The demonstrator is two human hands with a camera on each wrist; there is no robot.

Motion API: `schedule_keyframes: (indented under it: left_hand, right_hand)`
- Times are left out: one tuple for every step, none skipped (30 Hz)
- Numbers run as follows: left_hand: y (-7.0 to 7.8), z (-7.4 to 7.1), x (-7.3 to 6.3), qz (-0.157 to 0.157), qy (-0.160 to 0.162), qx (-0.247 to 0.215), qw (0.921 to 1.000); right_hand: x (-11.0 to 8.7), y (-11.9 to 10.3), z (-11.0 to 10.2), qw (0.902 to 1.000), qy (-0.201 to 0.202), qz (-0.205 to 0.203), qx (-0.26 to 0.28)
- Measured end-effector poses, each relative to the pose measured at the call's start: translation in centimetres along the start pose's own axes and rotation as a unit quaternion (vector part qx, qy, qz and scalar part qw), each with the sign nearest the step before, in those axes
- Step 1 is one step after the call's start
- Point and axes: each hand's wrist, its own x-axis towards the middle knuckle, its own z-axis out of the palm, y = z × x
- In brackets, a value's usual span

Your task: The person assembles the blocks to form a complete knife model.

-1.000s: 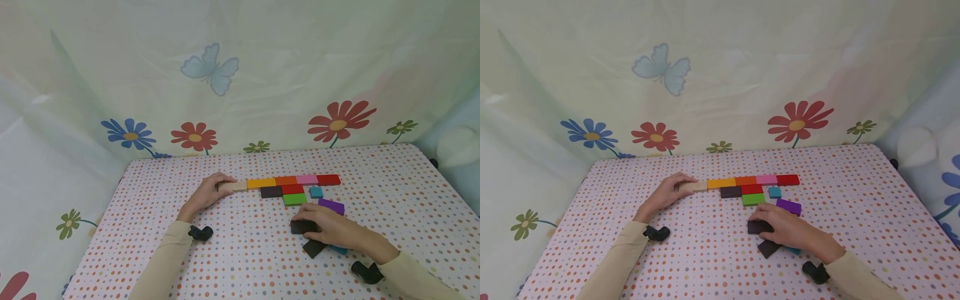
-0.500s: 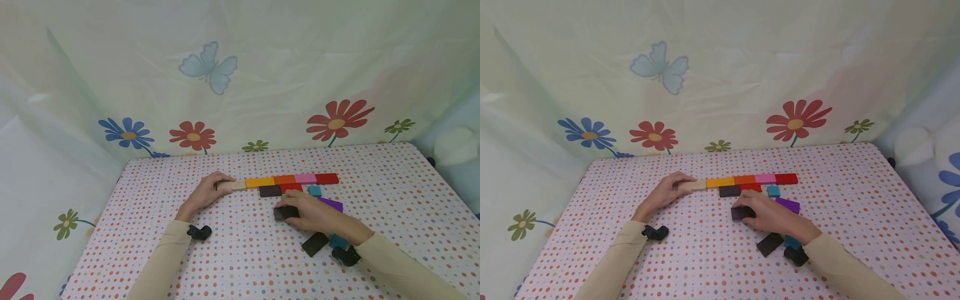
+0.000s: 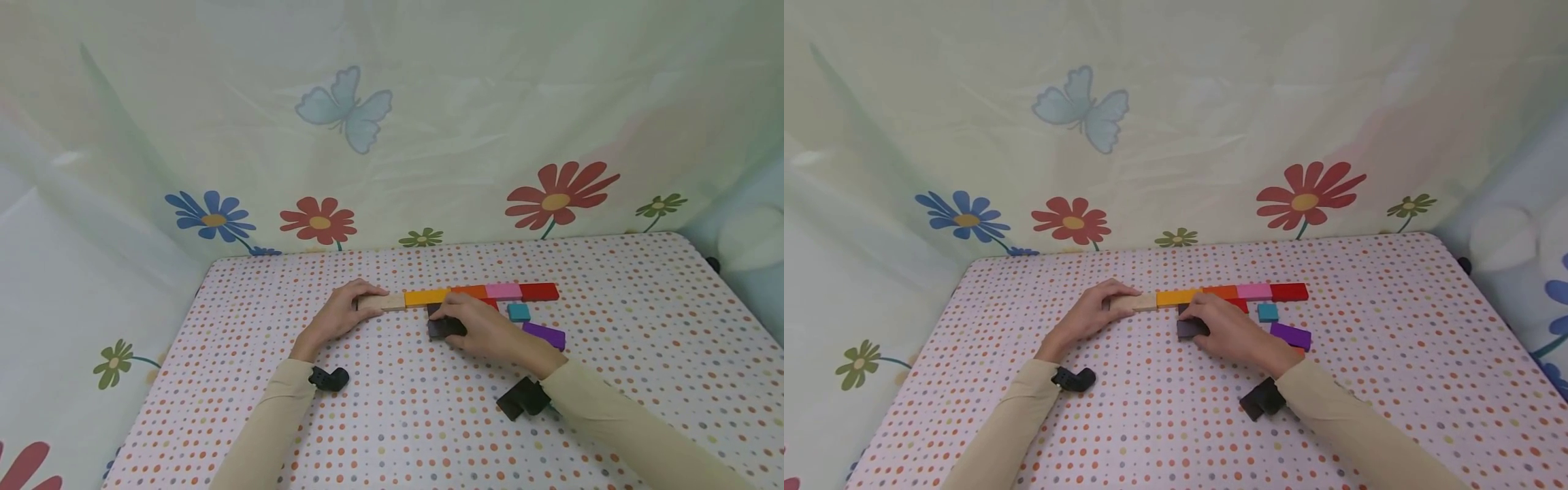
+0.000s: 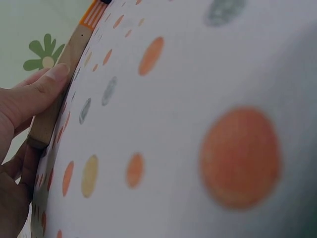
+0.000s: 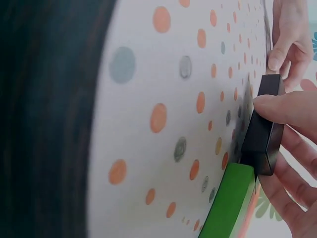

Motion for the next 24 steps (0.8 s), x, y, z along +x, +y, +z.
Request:
schedule_keyframes:
  left_hand:
    - [0.0, -0.02, -0.03, 0.002, 0.0, 0.001, 1.0]
    - [-0.01, -0.04, -0.05, 0.005, 0.001, 0.001, 1.0]
    - [-0.03, -0.04, -0.07, 0.007, 0.001, 0.001, 1.0]
    - [-0.03, -0.05, -0.11, 0.009, 0.001, 0.001, 1.0]
    - [-0.05, -0.05, -0.13, 0.011, 0.002, 0.0, 0.9999]
    - [-0.06, -0.05, -0.14, 0.015, 0.002, 0.001, 0.9999]
    - [-0.07, -0.04, -0.13, 0.018, 0.003, 0.001, 0.9998]
    - [-0.1, -0.02, -0.11, 0.019, 0.003, 0.0, 0.9998]
    - [-0.11, -0.01, -0.09, 0.02, 0.003, -0.001, 0.9998]
    - [-0.11, 0.01, -0.08, 0.022, 0.003, 0.0, 0.9998]
    - [-0.12, 0.03, -0.06, 0.022, 0.003, -0.001, 0.9997]
    - [-0.13, 0.04, -0.05, 0.023, 0.003, -0.001, 0.9997]
    - [-0.13, 0.05, -0.05, 0.022, 0.003, -0.003, 0.9998]
    - [-0.14, 0.06, -0.06, 0.021, 0.003, -0.003, 0.9998]
    - [-0.11, 0.06, -0.05, 0.021, 0.003, -0.003, 0.9998]
    - [-0.12, 0.07, -0.05, 0.021, 0.004, -0.003, 0.9998]
    - [-0.13, 0.08, -0.05, 0.02, 0.004, -0.004, 0.9998]
    - [-0.11, 0.07, -0.04, 0.02, 0.004, -0.004, 0.9998]
    - [-0.09, 0.06, -0.04, 0.018, 0.003, -0.004, 0.9998]
    - [-0.08, 0.05, -0.03, 0.018, 0.004, -0.004, 0.9998]
    - [-0.06, 0.03, -0.03, 0.017, 0.003, -0.005, 0.9998]
    - [-0.07, 0.02, -0.03, 0.016, 0.003, -0.005, 0.9998]
    - [-0.04, 0.0, -0.03, 0.016, 0.003, -0.005, 0.9999]
    - [-0.05, -0.02, -0.05, 0.016, 0.003, -0.005, 0.9999]
  right_hand:
    - [-0.02, -0.02, 0.07, 1.0, 0.0, 0.002, -0.002]
    - [-0.03, -0.02, 0.15, 1.0, 0.0, 0.003, -0.005]
    - [-0.03, -0.01, 0.22, 1.0, 0.001, 0.0, -0.009]
    - [-0.04, 0.02, 0.29, 0.9999, 0.003, -0.003, -0.012]
    - [-0.03, 0.01, 0.34, 0.9999, 0.005, -0.007, -0.015]
    - [-0.05, 0.01, 0.41, 0.9997, 0.008, -0.008, -0.02]
    - [-0.05, 0.02, 0.46, 0.9995, 0.013, -0.012, -0.027]
    - [-0.04, 0.04, 0.51, 0.9991, 0.018, -0.015, -0.035]
    - [-0.05, 0.03, 0.54, 0.9987, 0.022, -0.017, -0.042]
    - [-0.05, 0.02, 0.58, 0.9985, 0.025, -0.016, -0.047]
    - [-0.06, -0.02, 0.6, 0.9982, 0.028, -0.014, -0.052]
    - [-0.07, -0.06, 0.6, 0.9979, 0.029, -0.013, -0.056]
    - [-0.07, -0.08, 0.62, 0.9978, 0.031, -0.011, -0.058]
    - [-0.08, -0.09, 0.64, 0.9977, 0.031, -0.011, -0.059]
    - [-0.09, -0.11, 0.64, 0.9978, 0.031, -0.01, -0.057]
    - [-0.1, -0.11, 0.63, 0.998, 0.031, -0.008, -0.055]
    - [-0.1, -0.12, 0.61, 0.9982, 0.03, -0.009, -0.052]
    - [-0.09, -0.09, 0.61, 0.9983, 0.029, -0.01, -0.05]
    - [-0.06, -0.05, 0.6, 0.9983, 0.029, -0.012, -0.048]
    - [-0.03, -0.03, 0.58, 0.9984, 0.028, -0.014, -0.047]
    - [-0.01, -0.03, 0.55, 0.9986, 0.027, -0.014, -0.044]
    - [0.02, -0.02, 0.54, 0.9986, 0.026, -0.014, -0.043]
    - [0.06, -0.03, 0.54, 0.9986, 0.025, -0.015, -0.043]
    - [0.08, -0.04, 0.55, 0.9987, 0.024, -0.015, -0.044]
